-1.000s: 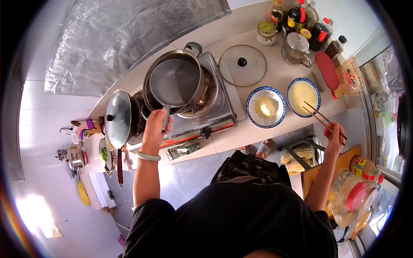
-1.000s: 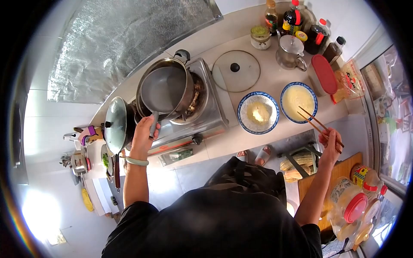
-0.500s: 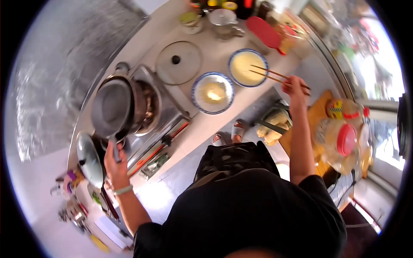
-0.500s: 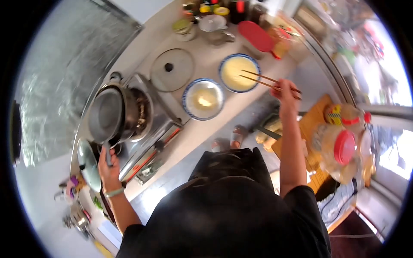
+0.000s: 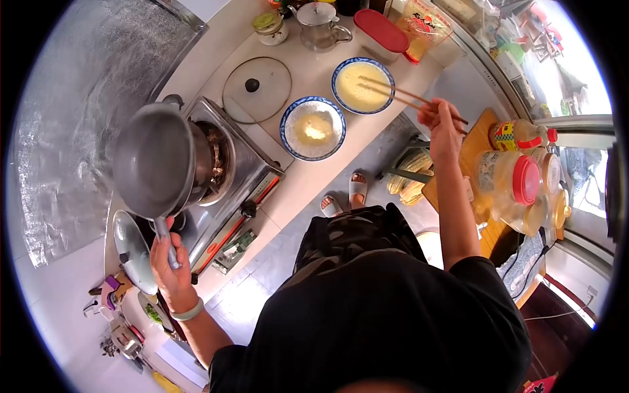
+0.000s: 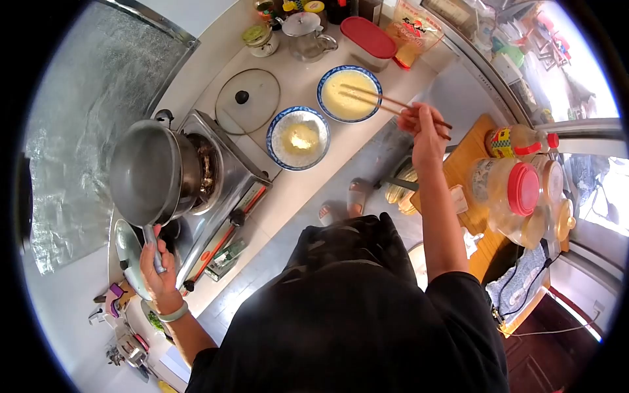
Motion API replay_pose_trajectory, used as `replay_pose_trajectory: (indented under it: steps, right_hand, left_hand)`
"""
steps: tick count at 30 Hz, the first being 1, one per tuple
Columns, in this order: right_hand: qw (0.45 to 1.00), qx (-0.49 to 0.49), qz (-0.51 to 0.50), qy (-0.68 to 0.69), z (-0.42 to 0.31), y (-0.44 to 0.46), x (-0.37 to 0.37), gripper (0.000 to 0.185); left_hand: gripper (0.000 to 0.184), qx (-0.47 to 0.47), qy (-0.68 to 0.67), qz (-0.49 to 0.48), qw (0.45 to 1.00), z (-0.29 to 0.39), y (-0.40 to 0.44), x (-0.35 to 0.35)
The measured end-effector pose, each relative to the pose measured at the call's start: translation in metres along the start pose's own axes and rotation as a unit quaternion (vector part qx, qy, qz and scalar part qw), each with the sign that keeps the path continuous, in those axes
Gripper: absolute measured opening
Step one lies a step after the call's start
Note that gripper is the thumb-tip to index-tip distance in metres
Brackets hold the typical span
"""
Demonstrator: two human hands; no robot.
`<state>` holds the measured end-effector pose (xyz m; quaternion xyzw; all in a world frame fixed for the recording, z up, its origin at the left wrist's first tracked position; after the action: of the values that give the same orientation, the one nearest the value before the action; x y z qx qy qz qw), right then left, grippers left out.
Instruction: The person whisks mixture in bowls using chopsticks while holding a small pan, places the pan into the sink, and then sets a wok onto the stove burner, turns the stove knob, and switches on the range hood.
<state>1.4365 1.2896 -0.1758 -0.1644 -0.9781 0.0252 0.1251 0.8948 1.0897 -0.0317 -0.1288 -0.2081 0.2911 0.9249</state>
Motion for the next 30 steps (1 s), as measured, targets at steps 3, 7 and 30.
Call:
replay_pose_trajectory:
  steps: [3,7,30]
  right_hand:
    - [0.996,0.077,-0.040,-0.013,0.028,-0.030,0.016,0.024]
    - [0.990,0.121,-0.064,-0.018,0.065,-0.060,0.039,0.024]
    - [0.990,0.104,-0.038,-0.086,0.090,-0.075,0.062,0.023]
  left_hand:
    - [0.043,-0.020,0.006,-0.036,0.999,-0.008,-0.006,0.013]
    - [0.037,-0.062,0.026,-0.057,0.996,-0.023,-0.015,0.042]
    - [0.033,-0.129,0.097,-0.119,0.980,-0.106,0.003,0.089]
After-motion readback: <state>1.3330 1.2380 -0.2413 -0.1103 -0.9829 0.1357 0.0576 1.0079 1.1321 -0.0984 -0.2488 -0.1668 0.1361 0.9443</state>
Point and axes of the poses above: each hand's wrist, its own y-axis towards the middle knuckle, its own x-axis out of the palm, z = x × y, the point moved 6 cm from there along y, towards the middle knuckle, and after that the axes turned 9 degrees about -y, right-handed, at the moved point
